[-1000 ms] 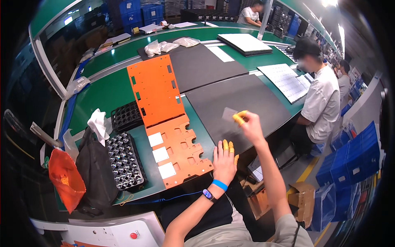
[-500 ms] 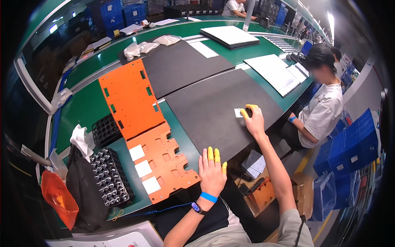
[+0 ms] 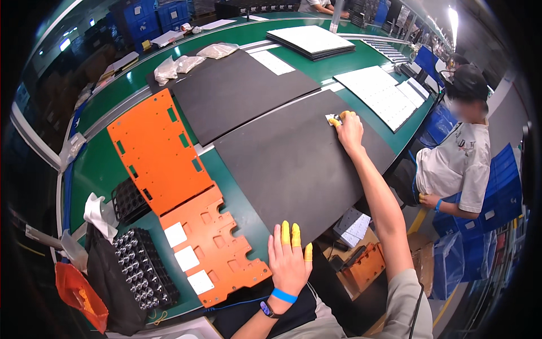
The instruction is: The person assembles electronic components by placing small silver parts into an orange plastic jig. They handle the parts with yellow finger cots, pick them from a tray, and place them into designated slots on the jig. The person also moves a black sheet and uses a white machine to process the jig.
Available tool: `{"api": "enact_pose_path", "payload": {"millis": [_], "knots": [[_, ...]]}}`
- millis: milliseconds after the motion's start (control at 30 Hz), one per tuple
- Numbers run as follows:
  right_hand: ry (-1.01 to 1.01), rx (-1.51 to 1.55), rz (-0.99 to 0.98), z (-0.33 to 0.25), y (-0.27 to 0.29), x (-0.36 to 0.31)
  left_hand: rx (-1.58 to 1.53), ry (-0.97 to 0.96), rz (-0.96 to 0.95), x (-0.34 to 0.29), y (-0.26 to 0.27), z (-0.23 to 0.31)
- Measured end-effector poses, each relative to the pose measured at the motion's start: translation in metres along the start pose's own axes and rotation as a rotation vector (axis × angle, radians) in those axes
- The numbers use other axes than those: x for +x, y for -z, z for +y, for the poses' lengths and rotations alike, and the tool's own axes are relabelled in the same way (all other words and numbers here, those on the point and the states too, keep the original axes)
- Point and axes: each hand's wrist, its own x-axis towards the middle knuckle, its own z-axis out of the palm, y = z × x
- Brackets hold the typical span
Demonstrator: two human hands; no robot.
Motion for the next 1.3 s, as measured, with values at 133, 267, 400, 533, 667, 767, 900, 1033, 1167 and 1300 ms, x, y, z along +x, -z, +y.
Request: {"api": "enact_pose_path", "payload": {"millis": [133, 267, 400, 533, 667, 767, 900, 1033, 1167, 1300], "knots": [[-0.199, 0.089, -0.053, -0.001, -0.03, 0.034, -0.005, 0.02, -0.034, 0.001, 0.0, 0.0], [-0.247, 0.104, -0.04, -0.002, -0.048, 0.066, 0.0, 0.041, -0.069, 0.002, -0.001, 0.0], [-0.229, 0.037, -0.006, 0.007, -0.064, 0.092, 0.049, 0.034, -0.108, 0.006, 0.004, 0.0], [-0.207, 0.049, -0.002, 0.012, -0.072, 0.11, 0.037, 0.048, -0.125, 0.005, 0.002, -0.001], [-0.251, 0.092, -0.013, 0.019, -0.078, 0.118, -0.034, 0.069, -0.061, 0.01, 0.008, 0.006], [-0.292, 0.137, -0.056, 0.019, -0.079, 0.118, -0.03, 0.064, -0.037, 0.012, 0.008, 0.006], [-0.3, 0.209, -0.001, 0.026, -0.077, 0.117, 0.033, 0.038, -0.083, 0.006, 0.004, 0.0], [-0.212, 0.053, 0.184, 0.015, -0.068, 0.105, 0.037, 0.021, -0.046, 0.004, -0.005, -0.001], [0.164, 0.053, 0.395, -0.021, -0.052, 0.074, 0.054, 0.012, -0.015, 0.003, -0.005, -0.003], [0.481, 0.5, 0.162, -0.13, -0.015, -0.022, 0.022, 0.009, -0.022, -0.004, -0.009, -0.007]]}}
